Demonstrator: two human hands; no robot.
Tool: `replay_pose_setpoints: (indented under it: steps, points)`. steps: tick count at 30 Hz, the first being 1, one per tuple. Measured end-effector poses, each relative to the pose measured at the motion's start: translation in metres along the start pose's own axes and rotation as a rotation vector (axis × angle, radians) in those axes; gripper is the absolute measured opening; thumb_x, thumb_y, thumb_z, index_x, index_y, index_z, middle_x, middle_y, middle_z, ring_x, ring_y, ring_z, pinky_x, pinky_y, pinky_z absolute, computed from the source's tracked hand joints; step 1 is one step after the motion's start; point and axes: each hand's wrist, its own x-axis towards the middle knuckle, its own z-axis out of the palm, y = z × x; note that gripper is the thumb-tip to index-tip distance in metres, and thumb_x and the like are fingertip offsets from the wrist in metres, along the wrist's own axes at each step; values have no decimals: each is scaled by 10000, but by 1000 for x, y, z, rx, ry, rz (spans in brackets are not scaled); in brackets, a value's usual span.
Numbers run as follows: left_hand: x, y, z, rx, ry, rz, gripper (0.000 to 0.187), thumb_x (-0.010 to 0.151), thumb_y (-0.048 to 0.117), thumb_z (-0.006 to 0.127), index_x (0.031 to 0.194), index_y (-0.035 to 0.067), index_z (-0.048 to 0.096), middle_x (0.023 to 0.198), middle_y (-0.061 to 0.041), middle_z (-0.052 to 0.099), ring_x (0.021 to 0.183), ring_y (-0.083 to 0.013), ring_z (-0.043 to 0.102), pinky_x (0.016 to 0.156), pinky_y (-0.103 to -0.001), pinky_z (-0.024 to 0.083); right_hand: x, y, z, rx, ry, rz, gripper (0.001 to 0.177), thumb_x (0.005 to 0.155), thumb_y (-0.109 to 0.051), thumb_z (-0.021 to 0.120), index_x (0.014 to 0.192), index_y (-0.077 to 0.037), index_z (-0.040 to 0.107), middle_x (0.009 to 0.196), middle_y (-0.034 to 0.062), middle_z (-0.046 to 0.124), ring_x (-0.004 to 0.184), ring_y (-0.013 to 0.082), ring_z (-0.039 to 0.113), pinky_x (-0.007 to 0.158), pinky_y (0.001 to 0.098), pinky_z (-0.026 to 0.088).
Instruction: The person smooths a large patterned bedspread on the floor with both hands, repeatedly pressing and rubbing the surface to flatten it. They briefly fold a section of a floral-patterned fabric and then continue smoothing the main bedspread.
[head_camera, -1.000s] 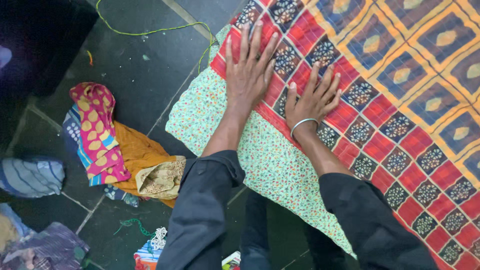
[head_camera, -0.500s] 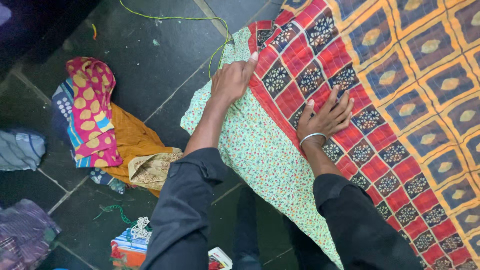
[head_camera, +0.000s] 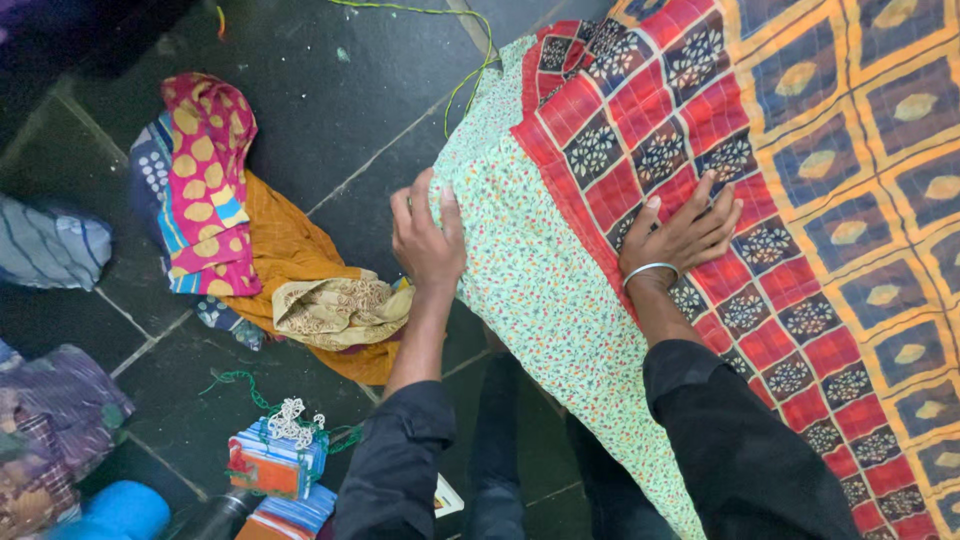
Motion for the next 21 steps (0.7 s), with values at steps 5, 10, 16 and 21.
replay_pose_setpoints:
  steps: [5, 10, 16, 21]
  points:
    - [-6, -23, 22, -255, 126, -259, 413, 1110, 378, 497, 1389, 90, 596, 1156, -132, 701, 1057, -314, 717, 915, -452, 540, -1, 6, 6, 11, -5, 3, 744, 1062, -431, 588, 1660, -93, 300, 1683, 220, 248, 1561, 448, 183, 1215, 648, 158]
    - [-55, -19, 23, -267, 221, -535, 585, 1039, 433, 564, 1412, -5, 458, 1214, -224, 610, 1064, -290, 617, 893, -445, 479, -4, 15, 8, -36, -14, -16, 748, 1074, -458, 578, 1656, -100, 274, 1681, 227, 229, 1546, 452, 165, 1207, 646, 138]
    - [-148, -19, 22, -624, -153, -620, 502, 1029, 462, 524, 1225, 11, 627, 1096, -56, 711, 990, -166, 641, 899, -381, 484, -15, 52, -38, 98, -228, -258, 781, 1082, -488, 603, 1670, -101, 265, 1673, 268, 250, 1539, 454, 181, 1201, 626, 150]
    - [-153, -55, 13, -163, -392, -436, 551, 1117, 430, 477, 868, -41, 619, 708, -161, 569, 670, -302, 520, 682, -464, 433, -72, 98, -85, 129, -354, -244, 744, 999, -450, 652, 1598, -95, 388, 1602, 238, 331, 1506, 428, 264, 1175, 607, 215]
